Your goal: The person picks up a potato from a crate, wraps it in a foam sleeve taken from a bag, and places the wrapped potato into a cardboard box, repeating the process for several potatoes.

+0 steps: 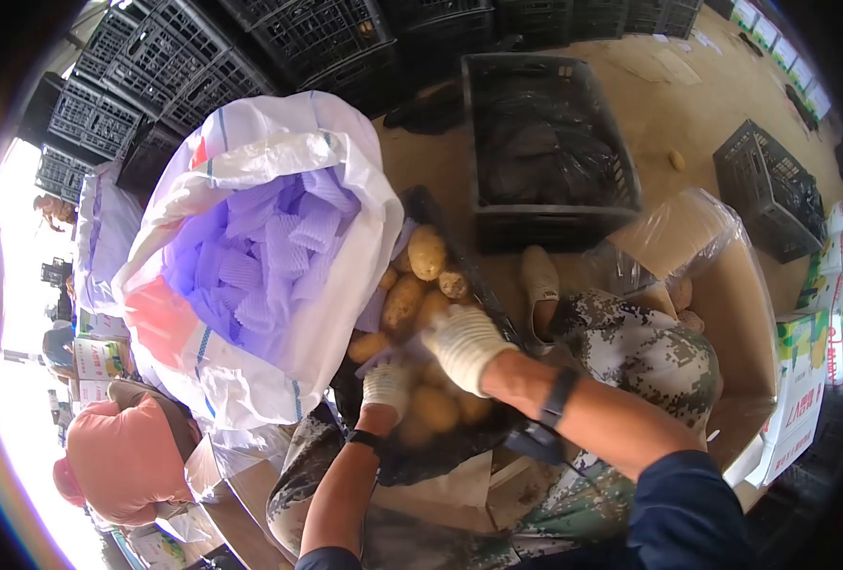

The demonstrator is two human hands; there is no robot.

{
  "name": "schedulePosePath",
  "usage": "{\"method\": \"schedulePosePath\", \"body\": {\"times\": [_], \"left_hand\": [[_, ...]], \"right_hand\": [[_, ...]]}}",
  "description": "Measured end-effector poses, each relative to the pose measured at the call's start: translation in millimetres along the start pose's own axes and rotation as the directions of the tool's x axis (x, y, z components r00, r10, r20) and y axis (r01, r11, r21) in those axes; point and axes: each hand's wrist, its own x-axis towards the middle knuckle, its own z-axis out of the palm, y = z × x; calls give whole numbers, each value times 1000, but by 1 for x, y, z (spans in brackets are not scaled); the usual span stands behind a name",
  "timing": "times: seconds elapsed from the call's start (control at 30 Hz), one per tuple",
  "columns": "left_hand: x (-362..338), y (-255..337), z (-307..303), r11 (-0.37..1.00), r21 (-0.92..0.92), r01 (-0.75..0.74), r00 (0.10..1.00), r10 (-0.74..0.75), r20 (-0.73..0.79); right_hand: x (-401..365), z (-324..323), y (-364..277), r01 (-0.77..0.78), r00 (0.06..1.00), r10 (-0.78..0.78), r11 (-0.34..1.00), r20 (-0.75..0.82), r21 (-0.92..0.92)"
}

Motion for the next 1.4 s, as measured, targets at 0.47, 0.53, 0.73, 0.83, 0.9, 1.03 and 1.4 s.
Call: {"method": "schedulePosePath", "body": {"times": [0.47, 0.53, 0.73, 0.83, 0.9, 1.03, 1.4], "left_hand": [[-77, -31, -121, -201, -963, 181, 936, -264, 231], [-85, -27, -134, -294, -940, 174, 938, -241, 249], [-120, -13, -148, -543, -824, 164, 980, -6, 200], [-148, 21, -195, -429, -903, 34, 999, -5, 40], [-169, 46, -225, -419, -908, 16, 999, 32, 3], [-189, 74, -218, -84, -993, -82, 991, -115, -72], [-232, 161, -189, 429, -855, -293, 956, 157, -249]], "right_hand": [[44, 75, 24, -219, 975, 207, 956, 81, 197], [36, 68, 30, -331, 940, 327, 802, 99, 498], [-6, 21, 26, -286, 939, 325, 558, 112, 779], [-30, 2, 18, -190, 970, 232, 531, 74, 826], [-59, -44, -4, -221, 971, 202, 577, 125, 787], [-104, -60, -26, -171, 985, 108, 637, 133, 751], [-231, -16, -60, 4, 1000, 12, 829, -26, 559]]}}
